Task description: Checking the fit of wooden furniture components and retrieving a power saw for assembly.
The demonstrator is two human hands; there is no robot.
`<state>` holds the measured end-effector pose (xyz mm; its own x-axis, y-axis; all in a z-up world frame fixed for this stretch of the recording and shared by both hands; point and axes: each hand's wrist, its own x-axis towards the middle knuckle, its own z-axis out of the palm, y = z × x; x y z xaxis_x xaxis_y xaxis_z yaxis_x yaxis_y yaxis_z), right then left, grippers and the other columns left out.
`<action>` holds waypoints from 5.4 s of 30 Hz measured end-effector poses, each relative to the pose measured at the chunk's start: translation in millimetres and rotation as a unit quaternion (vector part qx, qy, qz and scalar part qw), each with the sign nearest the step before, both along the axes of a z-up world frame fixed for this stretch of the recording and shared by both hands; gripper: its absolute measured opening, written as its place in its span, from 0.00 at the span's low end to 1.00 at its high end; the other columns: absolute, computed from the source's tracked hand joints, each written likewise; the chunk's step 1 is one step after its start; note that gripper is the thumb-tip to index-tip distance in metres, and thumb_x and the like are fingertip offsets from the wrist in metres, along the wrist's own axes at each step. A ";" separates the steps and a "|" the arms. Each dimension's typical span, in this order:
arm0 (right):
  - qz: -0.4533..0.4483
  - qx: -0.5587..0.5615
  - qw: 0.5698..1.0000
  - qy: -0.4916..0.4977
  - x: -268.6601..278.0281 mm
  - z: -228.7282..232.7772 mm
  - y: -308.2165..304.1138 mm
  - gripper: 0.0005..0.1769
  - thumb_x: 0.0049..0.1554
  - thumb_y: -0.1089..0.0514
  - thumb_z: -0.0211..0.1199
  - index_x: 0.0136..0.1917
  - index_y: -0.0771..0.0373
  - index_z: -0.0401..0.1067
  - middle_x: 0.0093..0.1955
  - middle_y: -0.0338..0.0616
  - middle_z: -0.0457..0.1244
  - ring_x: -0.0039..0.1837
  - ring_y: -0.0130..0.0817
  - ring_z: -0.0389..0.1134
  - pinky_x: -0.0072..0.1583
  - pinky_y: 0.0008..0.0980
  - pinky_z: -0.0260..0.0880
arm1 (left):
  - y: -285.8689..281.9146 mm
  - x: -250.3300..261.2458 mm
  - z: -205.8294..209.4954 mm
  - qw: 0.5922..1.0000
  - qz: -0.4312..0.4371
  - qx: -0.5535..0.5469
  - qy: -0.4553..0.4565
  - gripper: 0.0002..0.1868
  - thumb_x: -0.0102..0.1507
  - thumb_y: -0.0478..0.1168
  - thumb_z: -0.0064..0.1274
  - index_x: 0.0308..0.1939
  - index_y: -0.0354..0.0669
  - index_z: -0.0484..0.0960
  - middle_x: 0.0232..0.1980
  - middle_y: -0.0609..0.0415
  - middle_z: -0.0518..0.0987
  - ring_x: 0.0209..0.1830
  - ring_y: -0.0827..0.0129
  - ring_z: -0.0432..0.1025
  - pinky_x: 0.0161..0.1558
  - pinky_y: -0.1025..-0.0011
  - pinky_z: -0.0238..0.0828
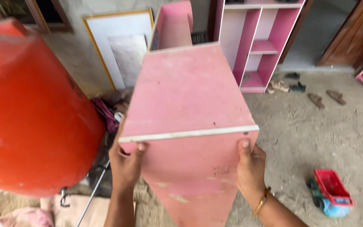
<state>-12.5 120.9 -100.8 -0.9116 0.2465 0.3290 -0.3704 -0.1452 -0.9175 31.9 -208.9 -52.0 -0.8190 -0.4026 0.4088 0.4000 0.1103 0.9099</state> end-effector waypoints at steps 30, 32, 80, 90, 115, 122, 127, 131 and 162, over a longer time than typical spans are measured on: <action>0.063 0.324 0.929 -0.168 -50.3 148.4 81.1 0.39 0.62 0.32 0.38 0.72 0.59 0.65 0.73 0.48 0.62 0.74 0.41 0.62 0.72 0.42 0.60 | 110.2 -23.6 175.9 0.835 0.053 -0.528 -0.146 0.38 0.62 0.59 0.51 0.70 0.40 0.67 0.72 0.42 0.67 0.76 0.45 0.56 0.72 0.51 0.52; 0.065 0.354 0.921 -0.151 -52.8 148.8 96.9 0.39 0.63 0.32 0.39 0.71 0.60 0.66 0.72 0.49 0.63 0.75 0.41 0.62 0.72 0.42 0.59 | 131.7 -22.4 183.5 0.838 0.030 -0.524 -0.151 0.38 0.63 0.58 0.51 0.70 0.40 0.67 0.73 0.42 0.67 0.77 0.44 0.53 0.72 0.47 0.48; 0.116 0.610 0.776 -0.112 -480.4 165.6 334.9 0.33 0.66 0.36 0.38 0.63 0.63 0.68 0.64 0.52 0.64 0.70 0.45 0.64 0.69 0.44 0.63 | 377.6 -481.4 113.8 0.846 -0.026 -0.447 -0.288 0.38 0.62 0.56 0.54 0.70 0.39 0.68 0.67 0.36 0.73 0.70 0.46 0.66 0.68 0.57 0.62; 0.152 0.607 0.774 -0.097 -638.5 155.8 300.1 0.32 0.66 0.35 0.38 0.66 0.59 0.68 0.66 0.49 0.64 0.72 0.44 0.62 0.69 0.45 0.61 | 363.4 -590.2 122.5 0.868 0.009 -0.388 -0.309 0.34 0.63 0.55 0.53 0.71 0.46 0.70 0.66 0.40 0.76 0.69 0.50 0.69 0.67 0.59 0.65; 0.269 0.661 0.700 0.030 -1078.9 134.8 154.2 0.28 0.62 0.35 0.48 0.64 0.56 0.69 0.67 0.44 0.64 0.70 0.47 0.64 0.68 0.48 0.64 | 272.9 -960.0 113.2 0.862 0.150 -0.383 -0.295 0.32 0.61 0.52 0.57 0.66 0.42 0.73 0.44 0.38 0.86 0.49 0.50 0.80 0.52 0.59 0.75; 0.276 0.666 0.690 0.064 -1183.8 148.8 92.6 0.29 0.62 0.36 0.48 0.65 0.56 0.67 0.70 0.46 0.61 0.72 0.46 0.61 0.69 0.47 0.61 | 223.9 -1074.8 96.2 0.870 0.162 -0.373 -0.278 0.32 0.62 0.51 0.57 0.67 0.41 0.73 0.45 0.32 0.83 0.50 0.46 0.79 0.54 0.57 0.73; 0.316 0.637 0.695 0.107 -1236.9 146.4 42.5 0.29 0.63 0.37 0.50 0.65 0.60 0.68 0.70 0.49 0.62 0.72 0.47 0.62 0.70 0.45 0.62 | 204.8 -1101.7 112.4 0.857 0.176 -0.365 -0.318 0.32 0.62 0.50 0.57 0.67 0.40 0.72 0.50 0.35 0.82 0.52 0.49 0.78 0.56 0.58 0.72; 0.360 0.624 0.684 0.111 -1261.0 144.7 -3.5 0.29 0.62 0.38 0.51 0.66 0.59 0.67 0.70 0.48 0.62 0.73 0.46 0.61 0.70 0.46 0.61 | 181.2 -1113.2 108.7 0.865 0.245 -0.337 -0.279 0.26 0.61 0.48 0.57 0.60 0.39 0.78 0.44 0.37 0.84 0.49 0.52 0.80 0.50 0.59 0.75; 0.656 0.539 0.431 0.304 -1304.7 62.9 -194.5 0.24 0.56 0.52 0.63 0.64 0.62 0.69 0.65 0.55 0.64 0.69 0.51 0.64 0.68 0.43 0.63 | 190.7 -1170.0 50.3 0.633 0.645 -0.127 -0.408 0.27 0.63 0.51 0.56 0.53 0.35 0.63 0.44 0.34 0.79 0.37 0.35 0.77 0.39 0.47 0.74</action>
